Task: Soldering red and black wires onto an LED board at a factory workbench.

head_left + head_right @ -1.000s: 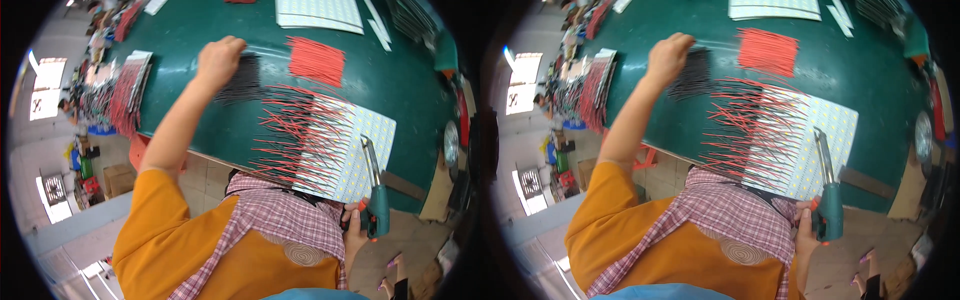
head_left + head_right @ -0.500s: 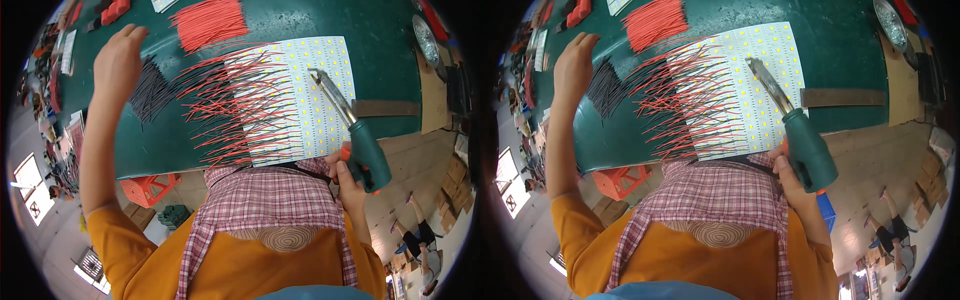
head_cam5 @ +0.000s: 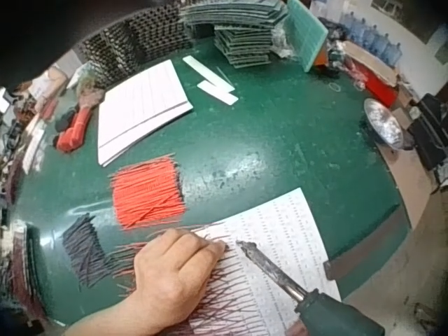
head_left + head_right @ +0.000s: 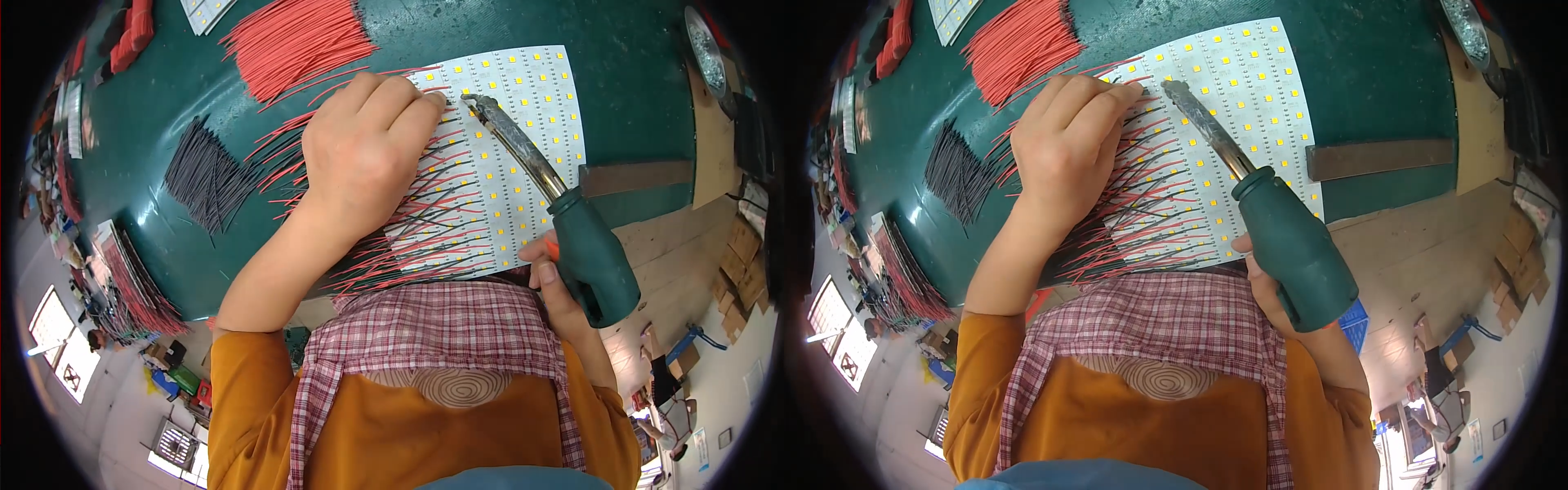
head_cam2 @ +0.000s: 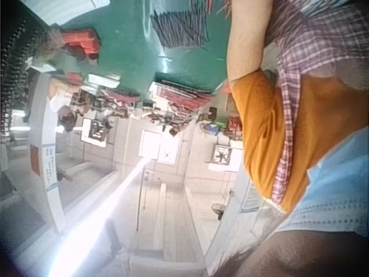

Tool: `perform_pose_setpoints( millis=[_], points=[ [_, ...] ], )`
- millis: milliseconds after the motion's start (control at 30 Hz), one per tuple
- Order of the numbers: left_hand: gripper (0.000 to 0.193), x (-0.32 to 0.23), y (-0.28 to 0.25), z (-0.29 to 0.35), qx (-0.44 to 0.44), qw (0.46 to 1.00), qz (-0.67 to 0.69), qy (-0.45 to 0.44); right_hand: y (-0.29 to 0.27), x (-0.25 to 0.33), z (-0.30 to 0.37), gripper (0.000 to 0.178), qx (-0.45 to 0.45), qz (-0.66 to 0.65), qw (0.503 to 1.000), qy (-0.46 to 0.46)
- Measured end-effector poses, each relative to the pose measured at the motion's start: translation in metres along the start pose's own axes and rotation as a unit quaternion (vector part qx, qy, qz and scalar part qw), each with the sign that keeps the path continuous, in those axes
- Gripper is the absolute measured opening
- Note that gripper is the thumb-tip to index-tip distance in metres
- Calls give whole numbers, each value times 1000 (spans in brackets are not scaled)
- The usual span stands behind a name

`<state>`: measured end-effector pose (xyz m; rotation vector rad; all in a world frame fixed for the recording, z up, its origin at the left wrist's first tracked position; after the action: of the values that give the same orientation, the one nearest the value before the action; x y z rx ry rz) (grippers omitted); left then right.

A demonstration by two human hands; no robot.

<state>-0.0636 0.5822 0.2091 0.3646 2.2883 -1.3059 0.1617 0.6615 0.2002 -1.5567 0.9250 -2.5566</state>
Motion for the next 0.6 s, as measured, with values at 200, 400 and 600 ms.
perform_pose_setpoints(
  millis=[200,400,600],
  points=[
    [16,2,7,5,-26,998,-43,41,-4,9,-5,18,36,62,997,4],
    [18,-1,6,5,-15,997,-59,44,-2,14,-5,15,26,45,997,-48],
    [22,-2,7,5,-14,995,-66,67,-1,14,-4,13,19,56,997,-40]
  ],
)
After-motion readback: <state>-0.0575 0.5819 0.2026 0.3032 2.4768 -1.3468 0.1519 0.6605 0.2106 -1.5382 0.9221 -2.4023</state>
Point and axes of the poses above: each hand's wrist, its own z-axis away from the middle knuckle, its own y-axis out of the palm, x = y × z, the point moved 5 cm from there along -z, towards the middle knuckle, and after that the axes turned 15 degrees about z, right-handed, at the moved point
